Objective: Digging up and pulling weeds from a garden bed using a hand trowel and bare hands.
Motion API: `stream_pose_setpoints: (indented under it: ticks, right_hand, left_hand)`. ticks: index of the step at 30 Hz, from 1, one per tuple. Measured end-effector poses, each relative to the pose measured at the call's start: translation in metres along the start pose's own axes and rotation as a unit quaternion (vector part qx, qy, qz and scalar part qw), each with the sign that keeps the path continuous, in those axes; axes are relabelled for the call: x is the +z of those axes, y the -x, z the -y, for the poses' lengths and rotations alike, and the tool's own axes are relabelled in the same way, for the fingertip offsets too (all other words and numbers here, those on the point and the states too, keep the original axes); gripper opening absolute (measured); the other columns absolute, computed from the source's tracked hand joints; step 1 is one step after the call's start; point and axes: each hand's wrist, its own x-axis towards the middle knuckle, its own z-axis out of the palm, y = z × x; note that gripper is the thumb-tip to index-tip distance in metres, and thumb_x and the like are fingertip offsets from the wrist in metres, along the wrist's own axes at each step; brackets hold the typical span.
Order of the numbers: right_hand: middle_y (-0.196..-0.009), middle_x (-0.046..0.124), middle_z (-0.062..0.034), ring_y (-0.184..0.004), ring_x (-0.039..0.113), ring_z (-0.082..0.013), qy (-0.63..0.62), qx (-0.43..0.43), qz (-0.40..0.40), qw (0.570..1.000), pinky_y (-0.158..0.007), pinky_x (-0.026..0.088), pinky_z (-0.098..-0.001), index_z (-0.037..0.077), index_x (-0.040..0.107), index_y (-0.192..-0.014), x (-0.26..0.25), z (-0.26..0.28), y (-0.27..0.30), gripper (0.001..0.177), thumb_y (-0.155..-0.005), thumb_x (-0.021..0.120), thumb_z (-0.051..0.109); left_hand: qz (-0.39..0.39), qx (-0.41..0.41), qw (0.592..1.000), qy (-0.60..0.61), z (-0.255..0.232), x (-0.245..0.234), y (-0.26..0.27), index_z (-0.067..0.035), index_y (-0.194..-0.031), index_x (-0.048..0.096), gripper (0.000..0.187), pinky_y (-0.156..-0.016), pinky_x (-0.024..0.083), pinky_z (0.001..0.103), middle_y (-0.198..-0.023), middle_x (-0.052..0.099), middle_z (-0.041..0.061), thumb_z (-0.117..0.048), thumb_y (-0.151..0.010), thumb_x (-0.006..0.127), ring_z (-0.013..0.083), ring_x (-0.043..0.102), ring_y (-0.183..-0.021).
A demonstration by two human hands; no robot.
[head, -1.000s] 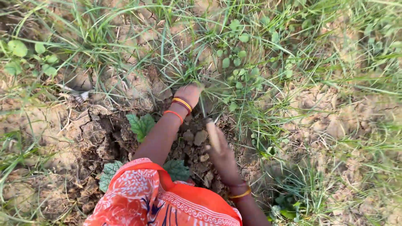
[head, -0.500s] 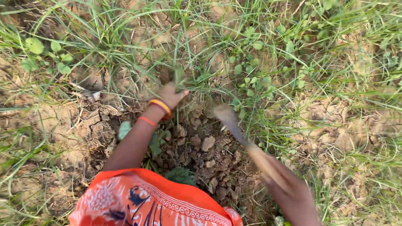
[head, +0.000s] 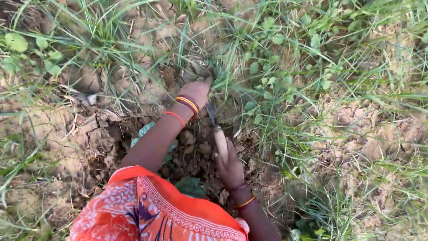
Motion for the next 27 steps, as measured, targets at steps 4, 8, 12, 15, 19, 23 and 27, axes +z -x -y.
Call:
stream_pose_setpoints:
  ticks: [4,8,12,15,19,23,27]
  right_hand:
    - [-0.111,0.072,-0.0228,-0.087,0.075,-0.0415,0.009,0.195,0.134,0.972,-0.074,0.059,-0.0476,0.014,0.030,-0.158,-0.025,0.025,-0.010,0.074,-0.096,0.065,0.035]
    - [-0.104,0.074,-0.0238,-0.085,0.074,-0.0348,-0.035,0.099,0.075,0.992,-0.072,0.060,-0.0433,0.011,0.045,-0.151,-0.056,0.045,-0.004,0.066,-0.093,0.072,0.030]
    - [-0.111,0.077,-0.0198,-0.083,0.075,-0.0155,-0.012,0.041,0.037,0.998,-0.072,0.060,-0.0328,0.007,0.054,-0.145,-0.118,0.028,0.034,0.060,-0.091,0.074,0.026]
    - [-0.092,0.080,-0.0187,-0.064,0.068,-0.0184,0.011,0.283,0.112,0.952,-0.059,0.056,-0.0359,0.019,0.060,-0.156,-0.187,0.088,0.046,0.064,-0.093,0.072,0.025]
    - [-0.101,0.080,-0.0119,-0.066,0.074,-0.0097,0.059,0.145,0.034,0.987,-0.059,0.059,-0.0279,0.011,0.060,-0.139,-0.192,0.098,0.024,0.060,-0.082,0.077,0.022]
    - [-0.091,0.077,-0.0191,-0.069,0.071,-0.0289,0.084,0.124,0.061,0.987,-0.064,0.058,-0.0401,0.012,0.058,-0.145,-0.104,0.086,-0.051,0.056,-0.094,0.067,0.032]
    - [-0.095,0.076,-0.0222,-0.079,0.073,-0.0399,0.166,0.092,0.019,0.982,-0.067,0.059,-0.0471,0.013,0.065,-0.133,-0.047,0.013,-0.055,0.044,-0.099,0.067,0.040]
  left_hand:
    - [-0.041,0.045,0.998,-0.009,0.017,0.013,-0.001,-0.008,-0.130,0.057,0.039,-0.080,0.057,0.055,-0.107,0.071,0.025,-0.009,-0.092,0.055,0.0443,0.071,-0.094]
    - [-0.105,0.030,0.972,0.210,0.040,0.011,0.018,-0.009,-0.128,0.064,0.037,-0.091,0.055,0.049,-0.112,0.074,0.020,-0.030,-0.098,0.059,0.0387,0.071,-0.102]
    - [-0.125,-0.103,0.928,0.335,0.044,-0.033,0.047,-0.014,-0.128,0.069,0.049,-0.091,0.056,0.045,-0.109,0.076,0.016,-0.052,-0.102,0.055,0.0330,0.072,-0.098]
    - [-0.065,-0.100,0.960,0.253,0.028,-0.037,0.039,-0.020,-0.136,0.066,0.051,-0.091,0.057,0.046,-0.105,0.076,0.018,-0.052,-0.098,0.055,0.0343,0.073,-0.098]
    - [-0.029,-0.011,0.985,0.171,0.014,0.002,-0.006,-0.016,-0.148,0.052,0.062,-0.089,0.054,0.052,-0.110,0.072,0.023,-0.047,-0.095,0.060,0.0415,0.069,-0.099]
    - [-0.100,0.054,0.989,0.094,-0.002,0.018,-0.036,-0.004,-0.139,0.051,0.069,-0.086,0.057,0.052,-0.116,0.070,0.026,-0.044,-0.086,0.070,0.0442,0.070,-0.100]
    - [0.001,-0.034,0.997,0.068,-0.024,0.015,-0.028,-0.001,-0.136,0.049,0.060,-0.086,0.054,0.056,-0.102,0.071,0.026,-0.046,-0.099,0.063,0.0467,0.069,-0.096]
